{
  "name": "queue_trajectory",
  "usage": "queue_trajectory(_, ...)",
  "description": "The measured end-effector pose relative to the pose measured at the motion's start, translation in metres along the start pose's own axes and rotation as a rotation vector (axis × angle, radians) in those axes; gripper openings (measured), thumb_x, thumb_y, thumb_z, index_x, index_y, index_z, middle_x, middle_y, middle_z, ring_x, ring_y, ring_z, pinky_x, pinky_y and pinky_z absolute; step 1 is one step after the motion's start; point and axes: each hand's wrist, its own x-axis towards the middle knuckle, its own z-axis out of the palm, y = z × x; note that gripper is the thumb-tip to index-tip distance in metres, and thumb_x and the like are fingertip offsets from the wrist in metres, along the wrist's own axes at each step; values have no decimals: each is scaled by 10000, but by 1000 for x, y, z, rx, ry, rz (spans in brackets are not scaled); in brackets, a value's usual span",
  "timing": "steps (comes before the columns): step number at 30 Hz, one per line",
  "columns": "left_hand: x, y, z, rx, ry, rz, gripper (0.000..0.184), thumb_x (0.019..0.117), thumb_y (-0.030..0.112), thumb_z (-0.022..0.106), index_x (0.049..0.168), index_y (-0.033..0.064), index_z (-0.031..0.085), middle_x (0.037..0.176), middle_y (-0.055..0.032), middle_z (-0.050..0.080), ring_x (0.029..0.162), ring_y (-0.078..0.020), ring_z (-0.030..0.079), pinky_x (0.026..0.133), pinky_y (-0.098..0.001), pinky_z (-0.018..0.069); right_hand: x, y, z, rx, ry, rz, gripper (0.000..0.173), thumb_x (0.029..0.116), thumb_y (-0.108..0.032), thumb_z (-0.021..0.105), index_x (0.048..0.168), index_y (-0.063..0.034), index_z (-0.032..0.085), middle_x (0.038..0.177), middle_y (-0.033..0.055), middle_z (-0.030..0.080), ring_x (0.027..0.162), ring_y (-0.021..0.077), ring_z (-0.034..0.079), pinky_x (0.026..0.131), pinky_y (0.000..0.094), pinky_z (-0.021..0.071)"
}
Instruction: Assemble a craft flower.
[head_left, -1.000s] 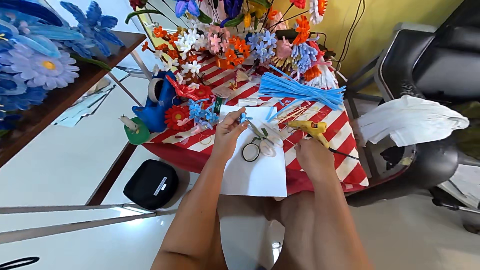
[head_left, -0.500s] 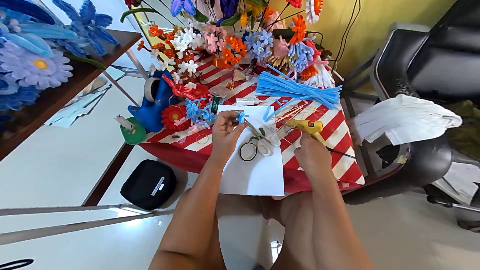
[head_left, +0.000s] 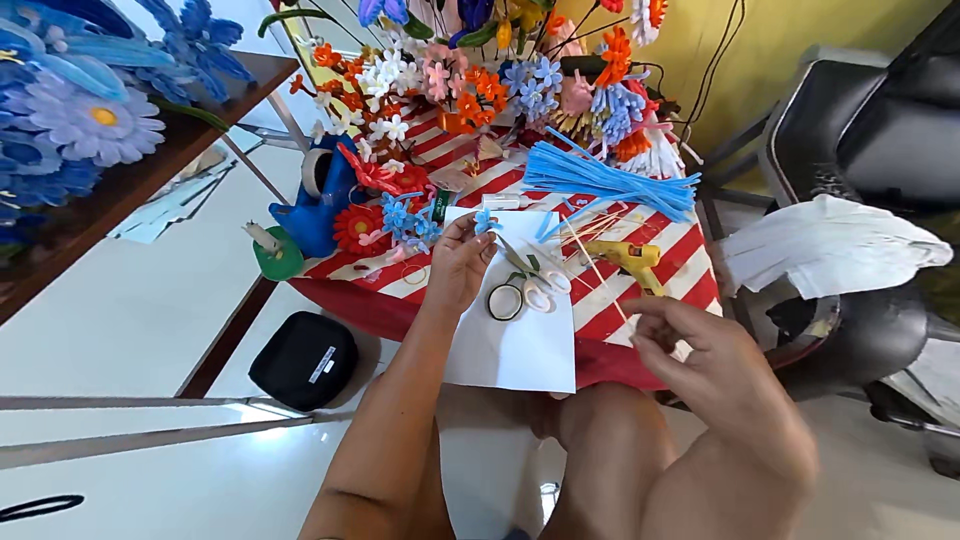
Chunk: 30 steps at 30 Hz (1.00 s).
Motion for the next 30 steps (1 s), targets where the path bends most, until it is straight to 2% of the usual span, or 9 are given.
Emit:
queue_trajectory(3,-1,2,0,-60,6,-44,287,984,-43,501,1128,132,677,1034,-33,720,868,-105,705,839,-265,593,18,-10,31,211,-18,-19,278,895,-65,585,1138,15,693,792,-13,642,662,-40,553,608,115,479)
queue_trajectory(6,-2,3,-3,-103,1,-57,263,981,-30,530,1119,139,677,1034,-42,716,865,-121,708,835,-281,601,31,-14,62,263,-179,49,310,879,-44,569,1171,8,663,764,-20,606,615,-13,524,567,148,459)
queue_trajectory(8,-2,3,-5,-118,10,-49,258,982,-25,547,1123,145,679,1058,-54,723,875,-140,719,840,-303,607,38,-20,77,200,-292,98,343,871,-42,568,1205,-2,635,750,-5,592,599,34,523,559,197,461)
queue_trajectory(13,-2,7,-8,-84,66,-1,310,959,-103,534,1121,126,664,1056,-48,715,836,-132,716,825,-308,616,55,-26,96,48,-568,227,487,893,-78,569,1373,-39,492,826,42,602,689,166,595,656,359,519)
queue_trajectory(16,-2,6,-16,-49,73,21,329,943,-123,535,1134,115,660,1055,-54,717,849,-136,716,831,-311,613,62,-22,104,28,-630,229,538,896,-84,565,1418,-45,443,834,52,595,711,189,598,678,387,521)
queue_trajectory(20,1,5,-20,-36,108,29,353,918,-145,543,1122,118,660,1062,-50,706,851,-137,707,838,-313,608,69,-18,120,147,-564,221,490,883,-66,553,1360,-10,454,817,35,555,678,135,551,640,314,490)
queue_trajectory(23,6,2,-21,15,77,38,345,900,-130,582,1132,111,667,1054,-53,714,846,-137,711,824,-316,611,77,-19,133,361,-410,269,434,914,-43,536,1331,36,447,904,77,602,669,115,615,629,288,558)
queue_trajectory(26,10,0,-21,64,24,34,333,872,-91,649,1135,112,676,1045,-49,722,822,-129,709,805,-311,611,85,-19,141,535,-183,280,365,981,-48,508,1323,74,464,918,73,603,615,69,607,575,234,563)
queue_trajectory(30,11,-1,-23,33,-1,15,297,899,-75,631,1131,101,689,1045,-65,729,845,-139,719,835,-319,608,92,-8,144,524,-13,221,190,984,-54,508,1107,43,616,881,38,620,633,6,549,578,162,479)
